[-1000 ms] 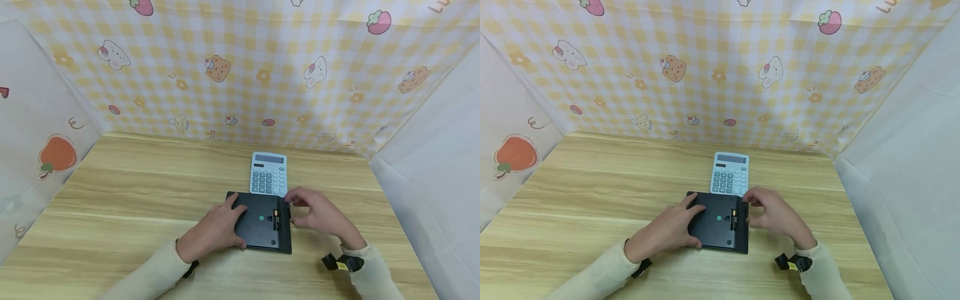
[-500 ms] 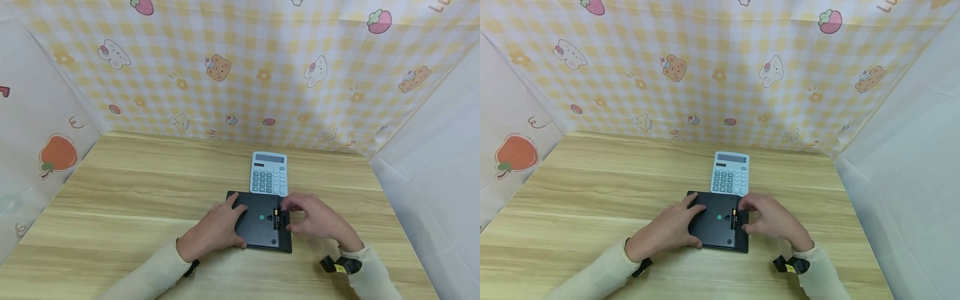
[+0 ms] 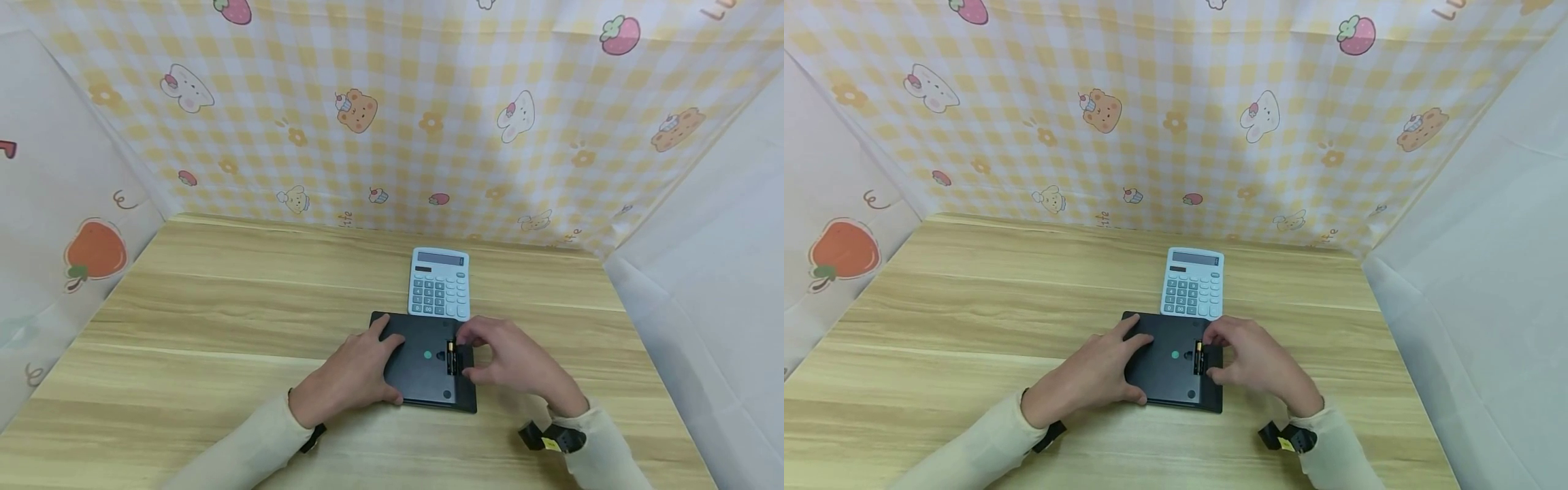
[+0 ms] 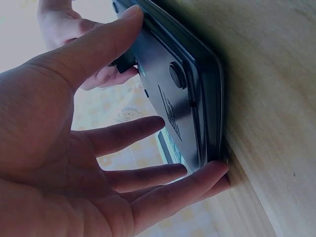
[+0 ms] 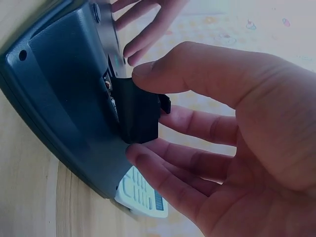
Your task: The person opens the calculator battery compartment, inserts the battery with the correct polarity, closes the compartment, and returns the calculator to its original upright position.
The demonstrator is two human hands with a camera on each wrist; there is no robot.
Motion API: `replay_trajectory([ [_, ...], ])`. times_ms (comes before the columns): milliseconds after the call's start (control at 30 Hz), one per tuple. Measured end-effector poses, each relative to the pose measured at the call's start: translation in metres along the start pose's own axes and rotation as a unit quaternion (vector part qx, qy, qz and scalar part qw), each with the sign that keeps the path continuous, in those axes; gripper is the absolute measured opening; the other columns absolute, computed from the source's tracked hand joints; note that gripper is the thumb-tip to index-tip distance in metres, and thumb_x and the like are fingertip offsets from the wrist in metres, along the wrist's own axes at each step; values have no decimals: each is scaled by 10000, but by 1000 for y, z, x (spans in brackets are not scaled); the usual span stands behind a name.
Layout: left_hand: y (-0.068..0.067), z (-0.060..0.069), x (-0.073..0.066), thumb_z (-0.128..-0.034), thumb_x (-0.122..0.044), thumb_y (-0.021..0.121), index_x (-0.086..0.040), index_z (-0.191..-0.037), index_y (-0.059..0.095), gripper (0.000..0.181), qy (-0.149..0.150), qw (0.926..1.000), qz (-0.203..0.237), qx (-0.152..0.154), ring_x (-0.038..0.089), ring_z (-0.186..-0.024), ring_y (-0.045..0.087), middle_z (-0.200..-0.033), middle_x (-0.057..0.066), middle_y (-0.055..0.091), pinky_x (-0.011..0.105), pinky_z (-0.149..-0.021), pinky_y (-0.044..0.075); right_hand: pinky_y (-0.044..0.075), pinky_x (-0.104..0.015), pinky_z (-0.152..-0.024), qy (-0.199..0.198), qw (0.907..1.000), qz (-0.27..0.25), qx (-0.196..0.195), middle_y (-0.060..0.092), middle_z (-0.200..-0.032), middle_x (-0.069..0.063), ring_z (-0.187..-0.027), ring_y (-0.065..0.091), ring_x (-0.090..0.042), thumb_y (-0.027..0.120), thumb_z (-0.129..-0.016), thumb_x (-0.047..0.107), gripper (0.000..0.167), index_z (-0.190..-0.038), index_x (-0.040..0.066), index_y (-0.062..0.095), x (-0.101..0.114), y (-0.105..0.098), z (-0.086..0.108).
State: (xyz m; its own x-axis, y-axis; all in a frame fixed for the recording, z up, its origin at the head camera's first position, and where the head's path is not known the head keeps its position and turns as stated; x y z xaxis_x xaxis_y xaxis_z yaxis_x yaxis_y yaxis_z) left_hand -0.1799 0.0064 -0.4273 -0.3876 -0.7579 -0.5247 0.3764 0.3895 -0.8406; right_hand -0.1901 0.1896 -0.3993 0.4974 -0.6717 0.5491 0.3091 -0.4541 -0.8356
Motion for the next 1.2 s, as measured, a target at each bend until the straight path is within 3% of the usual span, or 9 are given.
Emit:
replay_trajectory([
  [267,0,0,0,-714,-334,1073,-18,-1444,690,883,-10,10000,30,-6,592,-1275,619,-1669,343,385,611,-1000,575,632,-442,-888,94,9996,277,-7,725,-1109,51,-993,731,-186,943,-789,110,387,-1123,135,748,2,4,-2],
  [567,0,-1,0,-723,-344,1068,-28,-1451,690,878,-10,10000,-14,14,592,-1274,619,-1674,333,387,617,-1007,568,637,-453,-882,301,9995,57,-90,659,-1159,22,-1007,733,-202,961,-789,90,382,-1102,144,749,1,6,-1],
  [900,1,1,0,-728,-342,1065,-25,-1457,683,882,-30,10000,32,40,597,-1287,606,-1674,336,383,616,-1014,564,579,-335,-803,211,9982,539,-136,682,-1160,61,-955,664,-138,965,-804,151,341,-1098,180,796,8,9,-4],
  [1200,1,1,0,-728,-343,1066,-27,-1461,680,887,-75,10000,30,52,600,-1279,611,-1679,333,376,608,-1006,572,599,-358,-821,370,9960,806,-141,718,-1139,54,-972,685,-135,982,-808,195,413,-1171,162,789,7,12,-5],
])
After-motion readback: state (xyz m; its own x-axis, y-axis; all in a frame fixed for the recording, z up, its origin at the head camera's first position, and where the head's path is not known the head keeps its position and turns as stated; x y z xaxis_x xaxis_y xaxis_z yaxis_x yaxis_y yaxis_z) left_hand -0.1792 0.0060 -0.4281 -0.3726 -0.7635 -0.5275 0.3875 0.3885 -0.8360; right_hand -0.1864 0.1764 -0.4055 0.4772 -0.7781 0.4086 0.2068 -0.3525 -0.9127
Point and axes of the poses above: each hand's wrist, its own z-axis away from the middle knuckle, its own y-axis out of the palm, x = y × z, the point moved 10 cm from there along -z, towards the middle knuckle
